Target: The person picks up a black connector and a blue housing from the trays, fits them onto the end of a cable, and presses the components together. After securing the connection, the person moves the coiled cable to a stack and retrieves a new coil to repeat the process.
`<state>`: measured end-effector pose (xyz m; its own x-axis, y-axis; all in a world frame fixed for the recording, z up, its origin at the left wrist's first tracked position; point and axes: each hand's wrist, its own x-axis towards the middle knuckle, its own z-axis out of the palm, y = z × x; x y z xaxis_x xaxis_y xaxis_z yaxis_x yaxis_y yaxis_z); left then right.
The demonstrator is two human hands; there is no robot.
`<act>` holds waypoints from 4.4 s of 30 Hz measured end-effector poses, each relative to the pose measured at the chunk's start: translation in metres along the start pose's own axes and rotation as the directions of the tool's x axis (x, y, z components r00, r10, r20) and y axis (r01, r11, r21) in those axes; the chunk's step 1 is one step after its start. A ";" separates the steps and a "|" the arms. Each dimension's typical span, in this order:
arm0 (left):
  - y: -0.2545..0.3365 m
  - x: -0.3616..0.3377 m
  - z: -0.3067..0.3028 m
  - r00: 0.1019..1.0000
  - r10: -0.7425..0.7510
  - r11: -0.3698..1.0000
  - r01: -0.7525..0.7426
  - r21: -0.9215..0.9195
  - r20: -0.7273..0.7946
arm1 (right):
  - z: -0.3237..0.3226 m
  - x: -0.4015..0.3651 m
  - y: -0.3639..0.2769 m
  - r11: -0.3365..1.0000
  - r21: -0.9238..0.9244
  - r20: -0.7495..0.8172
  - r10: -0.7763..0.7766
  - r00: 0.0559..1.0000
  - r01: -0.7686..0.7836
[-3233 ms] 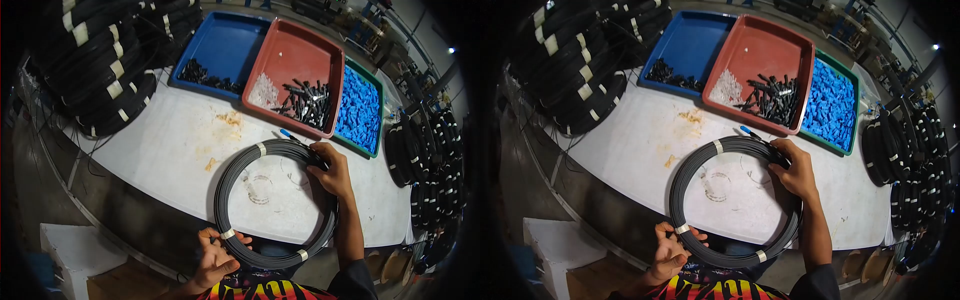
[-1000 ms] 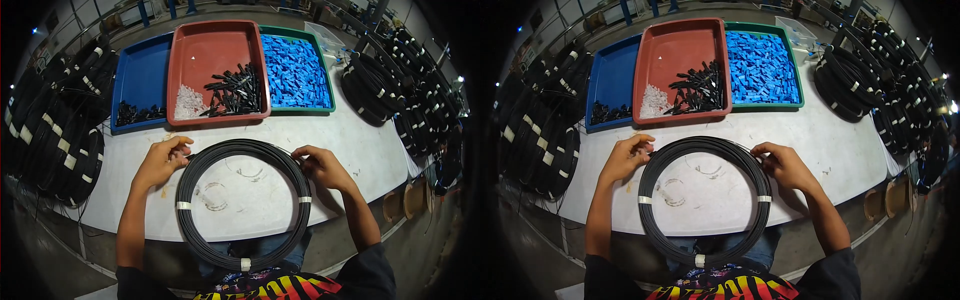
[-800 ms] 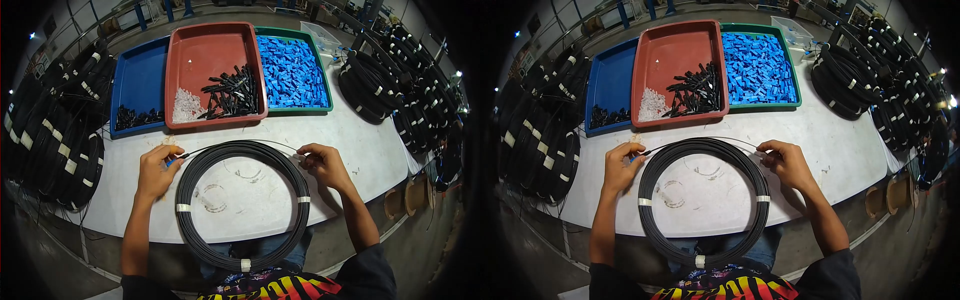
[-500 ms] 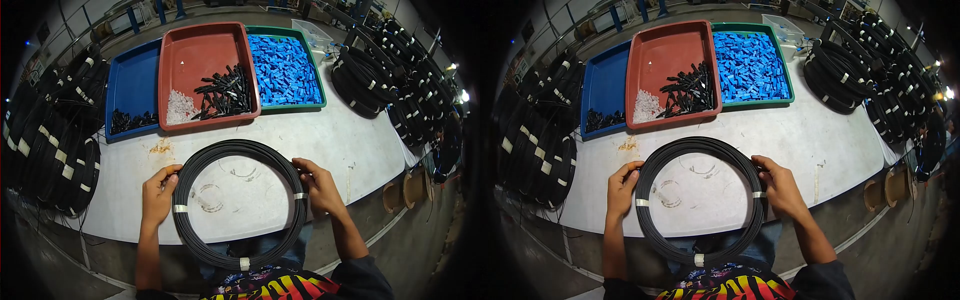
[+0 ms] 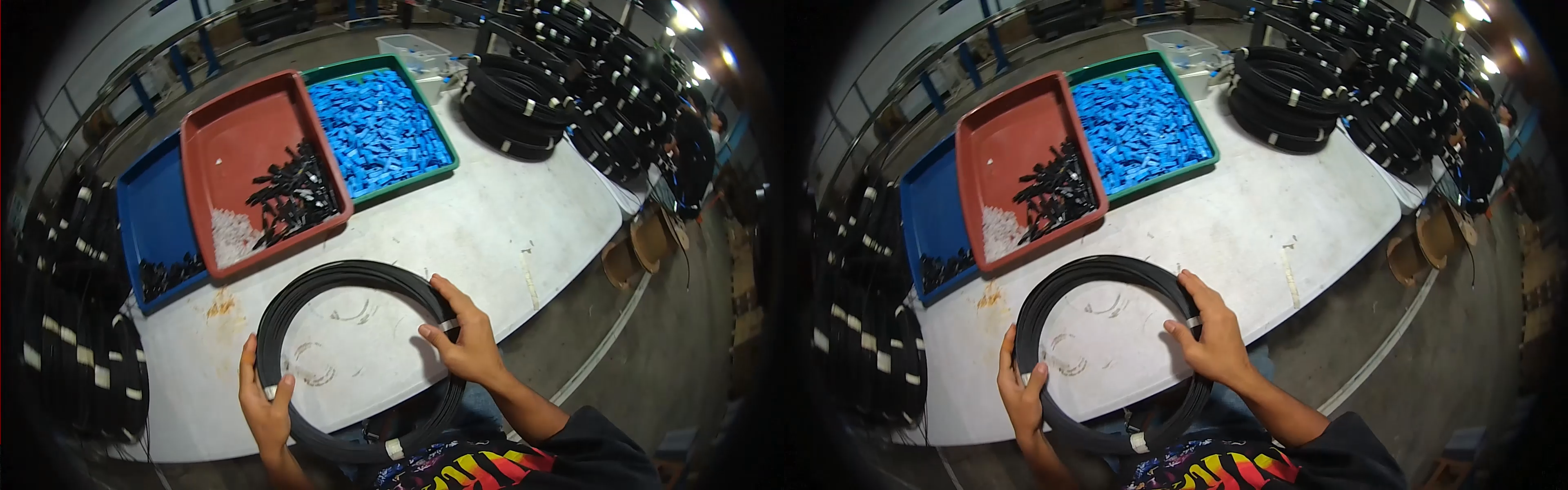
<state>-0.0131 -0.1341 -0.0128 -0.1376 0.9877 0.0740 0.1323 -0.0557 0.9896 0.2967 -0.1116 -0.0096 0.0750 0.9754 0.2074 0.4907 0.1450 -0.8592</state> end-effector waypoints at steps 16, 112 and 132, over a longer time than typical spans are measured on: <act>0.093 0.033 0.084 0.968 -0.208 0.978 0.208 -0.017 -0.139 | -0.077 0.047 -0.023 0.965 0.155 -0.058 0.223 0.973 -0.212; 0.120 0.237 0.195 0.944 -0.152 0.983 0.174 -0.053 0.293 | -0.223 0.250 0.058 0.995 -0.081 -0.649 -0.004 0.761 -0.064; 0.168 0.329 -0.287 0.188 -0.273 0.945 0.237 -0.227 -0.943 | 0.444 0.370 -0.366 0.810 0.441 0.571 0.078 0.817 -0.386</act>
<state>-0.3175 0.1400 0.2134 -0.9880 0.0636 -0.1406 -0.1300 0.1480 0.9804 -0.2405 0.2703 0.1738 -0.3965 0.9032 -0.1643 -0.0146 -0.1852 -0.9826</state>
